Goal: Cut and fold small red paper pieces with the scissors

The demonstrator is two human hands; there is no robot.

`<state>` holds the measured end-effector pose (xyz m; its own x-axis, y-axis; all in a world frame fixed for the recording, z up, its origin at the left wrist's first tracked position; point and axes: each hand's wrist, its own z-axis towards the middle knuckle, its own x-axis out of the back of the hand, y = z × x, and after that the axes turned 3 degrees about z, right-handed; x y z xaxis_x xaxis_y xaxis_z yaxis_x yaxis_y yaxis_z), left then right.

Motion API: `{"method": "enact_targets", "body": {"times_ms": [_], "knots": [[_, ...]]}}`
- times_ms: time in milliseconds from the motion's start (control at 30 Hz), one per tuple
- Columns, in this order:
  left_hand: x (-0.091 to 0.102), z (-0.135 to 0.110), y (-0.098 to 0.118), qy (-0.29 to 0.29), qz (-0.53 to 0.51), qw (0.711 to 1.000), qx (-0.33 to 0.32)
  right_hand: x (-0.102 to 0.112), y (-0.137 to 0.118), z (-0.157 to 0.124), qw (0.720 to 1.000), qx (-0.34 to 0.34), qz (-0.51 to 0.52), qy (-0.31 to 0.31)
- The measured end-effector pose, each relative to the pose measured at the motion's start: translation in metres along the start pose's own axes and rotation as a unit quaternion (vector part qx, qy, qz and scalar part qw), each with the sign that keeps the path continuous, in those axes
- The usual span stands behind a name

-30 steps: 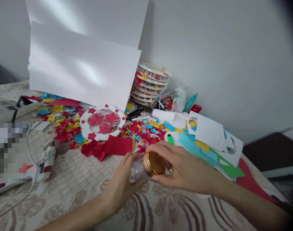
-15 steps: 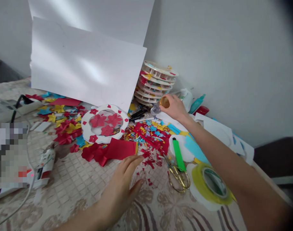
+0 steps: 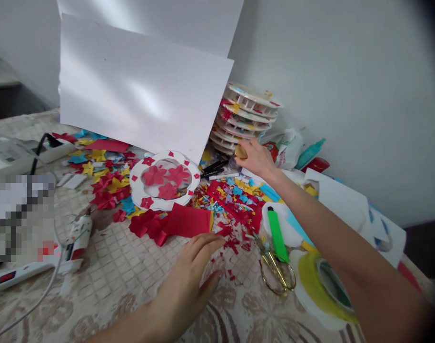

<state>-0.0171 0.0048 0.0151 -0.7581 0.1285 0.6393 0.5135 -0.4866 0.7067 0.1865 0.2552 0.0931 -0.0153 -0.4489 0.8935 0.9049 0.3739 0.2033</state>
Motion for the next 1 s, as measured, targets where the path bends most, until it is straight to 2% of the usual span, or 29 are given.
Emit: {"method": "enact_targets", "body": {"times_ms": [133, 200, 367, 500, 667, 767, 833, 900, 1000], "knots": [[0.000, 0.000, 0.001, -0.004, -0.006, 1.000, 0.001, -0.009, -0.003, -0.005, 0.998, 0.027, -0.022, -0.046], [0.000, -0.001, 0.001, -0.010, -0.005, 1.000, 0.001, -0.012, 0.000, -0.003, 0.999, 0.022, -0.007, -0.044], [-0.003, -0.002, 0.000, -0.017, -0.001, 1.000, 0.007, -0.015, 0.012, 0.008, 0.998, -0.033, 0.059, -0.004], [-0.006, -0.004, -0.002, -0.028, 0.004, 1.000, 0.004, -0.020, 0.017, 0.018, 0.995, -0.072, 0.067, 0.008], [-0.007, -0.004, -0.001, -0.055, -0.003, 0.998, 0.003, -0.018, 0.022, 0.019, 0.990, -0.130, 0.059, -0.018], [-0.008, -0.004, 0.001, -0.072, -0.004, 0.997, 0.001, -0.009, 0.008, 0.004, 0.991, -0.128, 0.025, 0.044], [-0.009, -0.004, 0.001, -0.087, -0.004, 0.996, -0.003, -0.002, -0.013, -0.015, 0.992, -0.086, 0.051, 0.081], [-0.011, -0.004, 0.000, -0.100, -0.004, 0.995, -0.010, 0.003, -0.040, -0.039, 0.988, -0.032, 0.146, 0.030], [-0.013, -0.005, 0.000, -0.109, 0.000, 0.994, -0.024, 0.003, -0.081, -0.075, 0.943, 0.065, 0.297, -0.136]]}}
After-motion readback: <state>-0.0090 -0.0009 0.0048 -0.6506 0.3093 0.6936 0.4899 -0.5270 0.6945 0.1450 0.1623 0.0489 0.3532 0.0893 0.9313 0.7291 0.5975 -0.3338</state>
